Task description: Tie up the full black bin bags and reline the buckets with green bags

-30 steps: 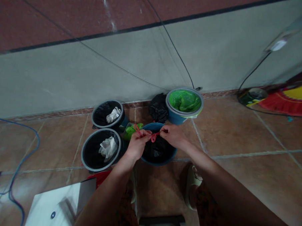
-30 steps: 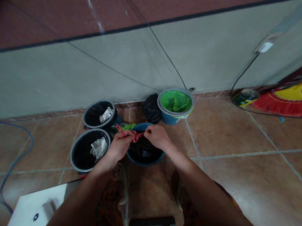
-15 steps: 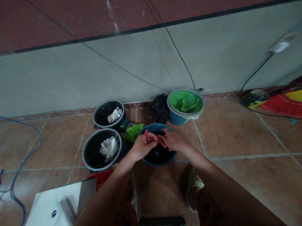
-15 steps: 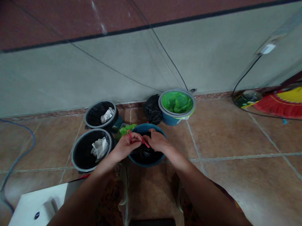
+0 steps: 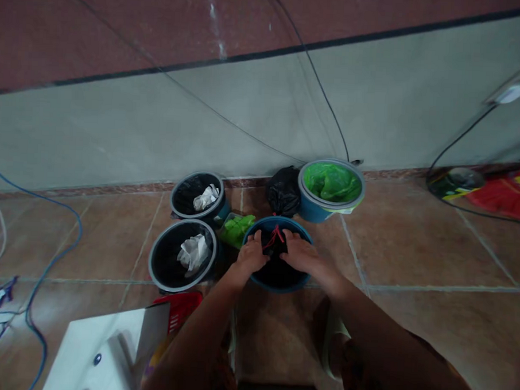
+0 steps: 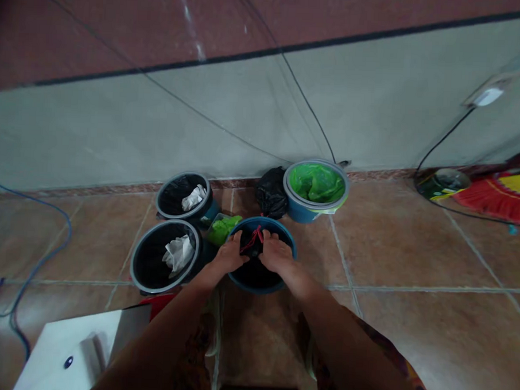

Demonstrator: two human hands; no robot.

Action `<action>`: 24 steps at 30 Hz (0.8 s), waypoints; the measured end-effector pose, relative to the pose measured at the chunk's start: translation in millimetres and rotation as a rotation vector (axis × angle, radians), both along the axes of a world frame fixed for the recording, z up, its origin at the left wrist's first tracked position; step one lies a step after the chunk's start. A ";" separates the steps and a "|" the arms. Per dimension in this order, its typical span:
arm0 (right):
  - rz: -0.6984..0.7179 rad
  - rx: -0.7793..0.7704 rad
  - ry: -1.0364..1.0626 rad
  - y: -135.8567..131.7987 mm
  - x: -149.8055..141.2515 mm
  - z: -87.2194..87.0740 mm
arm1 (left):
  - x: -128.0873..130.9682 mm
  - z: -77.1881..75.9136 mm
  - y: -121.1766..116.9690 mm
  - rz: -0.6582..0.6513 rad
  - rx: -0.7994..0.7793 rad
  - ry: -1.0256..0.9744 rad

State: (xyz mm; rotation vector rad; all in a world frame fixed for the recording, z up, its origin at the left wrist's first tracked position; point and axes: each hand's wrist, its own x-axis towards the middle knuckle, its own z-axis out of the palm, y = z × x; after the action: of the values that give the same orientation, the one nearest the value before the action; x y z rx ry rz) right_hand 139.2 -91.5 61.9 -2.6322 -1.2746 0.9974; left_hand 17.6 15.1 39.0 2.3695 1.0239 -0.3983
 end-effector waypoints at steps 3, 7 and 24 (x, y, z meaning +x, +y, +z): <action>-0.049 -0.027 -0.010 10.4 -5.3 -13.1 | 19.8 -20.2 -2.5 0.077 -0.086 -0.069; 0.013 -0.001 0.057 16.2 -12.4 -42.2 | 37.6 -35.7 -9.0 0.108 -0.222 -0.132; -0.225 0.876 0.270 57.8 21.5 87.7 | 9.7 79.3 32.3 0.421 -0.314 -1.132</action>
State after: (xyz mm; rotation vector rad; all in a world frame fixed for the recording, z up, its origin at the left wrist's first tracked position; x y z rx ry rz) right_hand 160.7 -33.7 149.6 -1.8378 -0.9985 0.5421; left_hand 27.3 47.4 118.3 1.5854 0.7492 0.7995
